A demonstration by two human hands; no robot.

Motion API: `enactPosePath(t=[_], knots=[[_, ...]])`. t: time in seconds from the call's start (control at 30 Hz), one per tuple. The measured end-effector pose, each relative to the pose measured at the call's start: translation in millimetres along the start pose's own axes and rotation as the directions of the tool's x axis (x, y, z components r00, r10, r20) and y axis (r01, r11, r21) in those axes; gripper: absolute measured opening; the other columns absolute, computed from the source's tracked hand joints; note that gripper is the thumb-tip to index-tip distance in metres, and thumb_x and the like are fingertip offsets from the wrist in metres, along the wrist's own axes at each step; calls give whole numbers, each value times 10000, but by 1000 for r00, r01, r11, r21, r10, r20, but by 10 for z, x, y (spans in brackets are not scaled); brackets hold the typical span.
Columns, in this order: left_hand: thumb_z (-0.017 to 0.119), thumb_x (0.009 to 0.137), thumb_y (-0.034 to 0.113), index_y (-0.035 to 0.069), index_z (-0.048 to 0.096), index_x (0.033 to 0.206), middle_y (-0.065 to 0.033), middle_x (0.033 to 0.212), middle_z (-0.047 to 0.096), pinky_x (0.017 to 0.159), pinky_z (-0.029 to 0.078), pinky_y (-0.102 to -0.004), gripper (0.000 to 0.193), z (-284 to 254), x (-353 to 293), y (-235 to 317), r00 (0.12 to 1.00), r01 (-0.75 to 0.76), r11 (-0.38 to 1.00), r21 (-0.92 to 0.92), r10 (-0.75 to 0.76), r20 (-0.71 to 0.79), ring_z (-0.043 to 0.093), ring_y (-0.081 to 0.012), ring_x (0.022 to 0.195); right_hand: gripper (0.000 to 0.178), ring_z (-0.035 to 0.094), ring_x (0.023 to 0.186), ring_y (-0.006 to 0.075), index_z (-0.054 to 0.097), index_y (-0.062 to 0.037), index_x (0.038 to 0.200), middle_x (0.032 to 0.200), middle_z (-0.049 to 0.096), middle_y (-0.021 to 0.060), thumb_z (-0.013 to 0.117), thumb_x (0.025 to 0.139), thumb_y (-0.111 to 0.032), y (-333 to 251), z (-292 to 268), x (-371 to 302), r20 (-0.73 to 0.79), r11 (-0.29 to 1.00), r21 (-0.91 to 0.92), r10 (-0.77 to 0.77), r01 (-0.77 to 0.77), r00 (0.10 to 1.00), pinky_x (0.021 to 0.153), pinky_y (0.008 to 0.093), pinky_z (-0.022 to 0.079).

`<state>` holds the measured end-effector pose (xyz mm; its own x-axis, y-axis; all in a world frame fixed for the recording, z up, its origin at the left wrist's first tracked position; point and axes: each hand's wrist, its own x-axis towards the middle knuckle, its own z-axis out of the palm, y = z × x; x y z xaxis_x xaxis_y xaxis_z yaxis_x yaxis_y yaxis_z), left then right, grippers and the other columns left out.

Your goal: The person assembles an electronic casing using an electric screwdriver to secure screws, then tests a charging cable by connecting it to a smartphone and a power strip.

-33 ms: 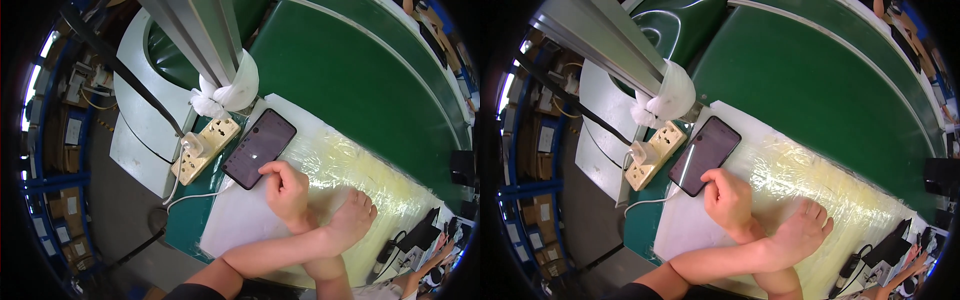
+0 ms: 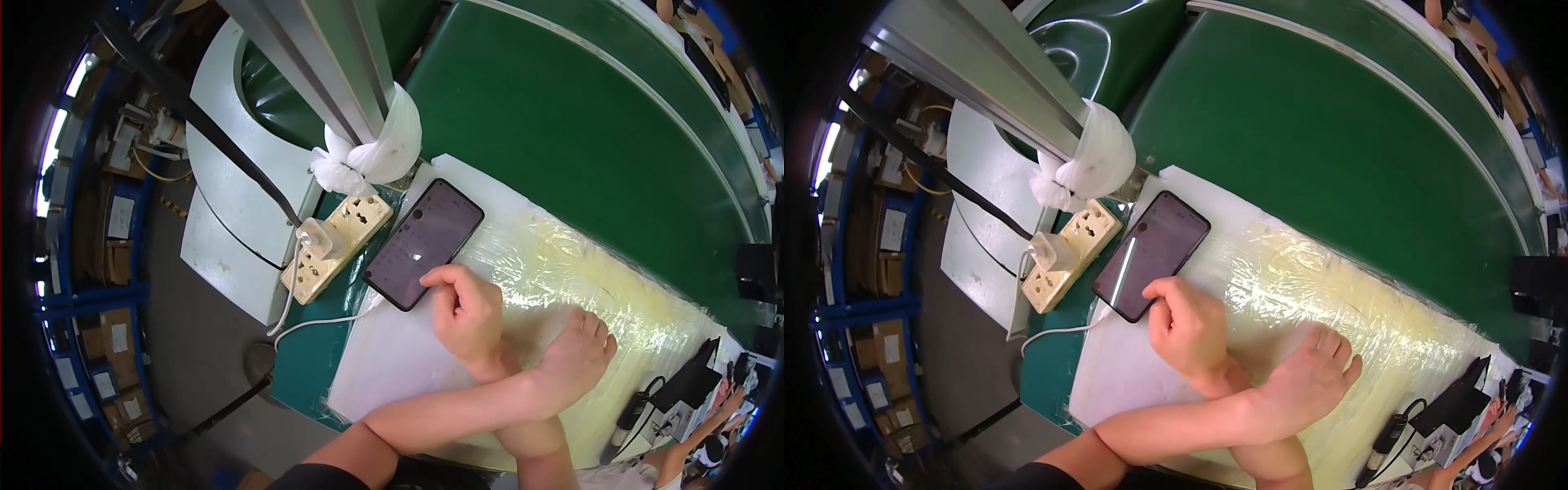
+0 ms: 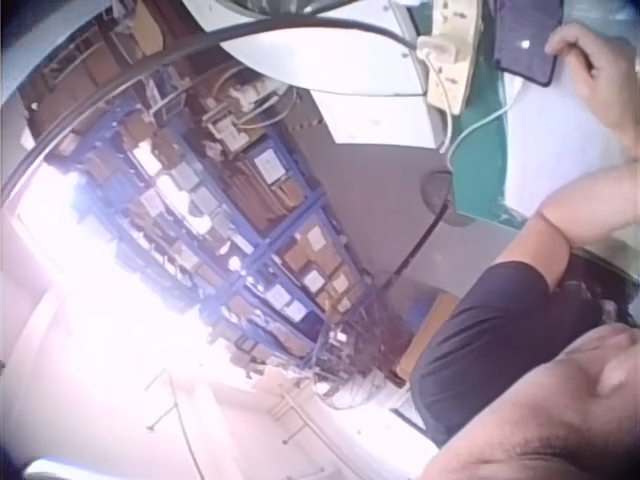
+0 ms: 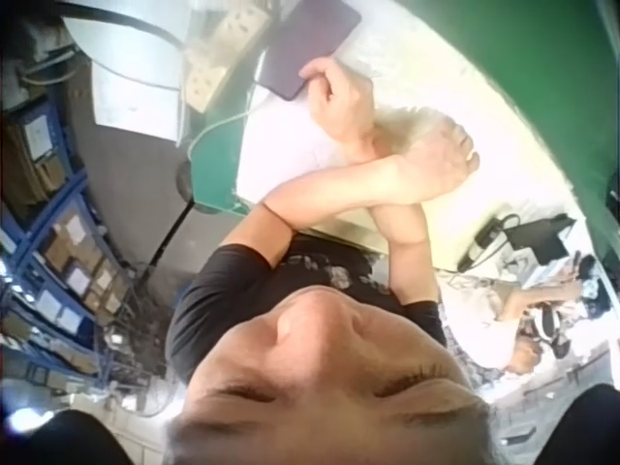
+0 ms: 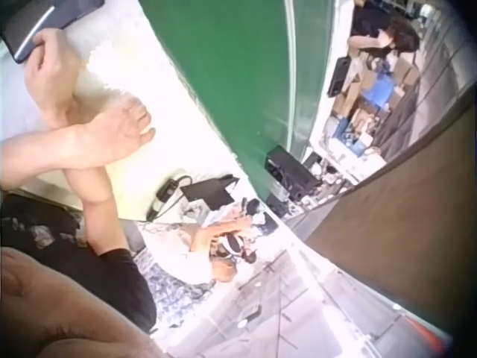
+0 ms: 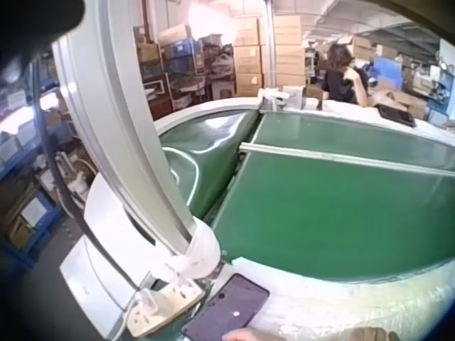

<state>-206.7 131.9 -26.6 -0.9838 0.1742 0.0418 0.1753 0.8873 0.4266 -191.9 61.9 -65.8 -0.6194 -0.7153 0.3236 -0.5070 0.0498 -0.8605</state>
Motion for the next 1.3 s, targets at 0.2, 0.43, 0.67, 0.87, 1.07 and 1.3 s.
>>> enactPosePath(t=[0.2, 0.43, 0.67, 0.87, 1.07, 1.3], knots=[[555, 836, 163, -32, 572, 1204, -171, 1061, 606, 974, 395, -463, 417, 24, 6, -5, 1000, -8, 1000, -15, 8, -29, 532, -329, 1075, 205, 587, 509, 178, 654, -22, 854, 747, 687, 94, 516, 796, 117, 11, 25, 1, -1, 999, 30, -14, 14, 1000, 462, 288, 439], [542, 845, 162, -15, 568, 1233, -165, 1071, 598, 997, 386, -475, 426, 55, 13, 3, 1000, 13, 999, -42, -14, -20, 514, -329, 1091, 199, 598, 514, 201, 642, -15, 895, 763, 692, 100, 515, 812, 113, -22, 22, 10, -30, 999, 3, 53, -53, 998, 470, 299, 449], [538, 846, 163, -6, 568, 1236, -175, 1096, 587, 1003, 381, -480, 426, 48, 18, 7, 1000, 8, 999, -32, -9, -10, 507, -333, 1106, 187, 615, 539, 213, 630, -13, 910, 799, 698, 104, 515, 825, 108, 19, 30, 5, -65, 999, 6, 47, -46, 997, 485, 300, 458], [545, 842, 165, -13, 579, 1218, -170, 1070, 604, 999, 383, -479, 417, 66, 2, -11, 998, 9, 1000, -27, -10, -56, 518, -332, 1098, 192, 626, 567, 209, 618, -9, 903, 851, 704, 103, 508, 813, 119, 5, 38, 23, -45, 999, 45, 0, 2, 999, 491, 295, 466], [551, 839, 172, -28, 578, 1211, -176, 1073, 612, 995, 385, -479, 423, -43, 0, 3, 1000, 1, 1000, -5, -1, 18, 534, -338, 1090, 173, 587, 519, 188, 584, -8, 849, 951, 720, 107, 519, 768, 130, -74, 35, -3, 135, 979, 176, -131, 107, 982, 471, 281, 457], [548, 852, 172, -30, 566, 1232, -198, 1121, 611, 995, 387, -483, 430, -37, -12, 8, 999, 1, 1000, -22, 0, 39, 538, -356, 1116, 146, 627, 577, 226, 581, -45, 849, 982, 701, 51, 571, 748, 61, -86, 62, -65, 282, 980, 113, -188, 162, 941, 489, 330, 486]])
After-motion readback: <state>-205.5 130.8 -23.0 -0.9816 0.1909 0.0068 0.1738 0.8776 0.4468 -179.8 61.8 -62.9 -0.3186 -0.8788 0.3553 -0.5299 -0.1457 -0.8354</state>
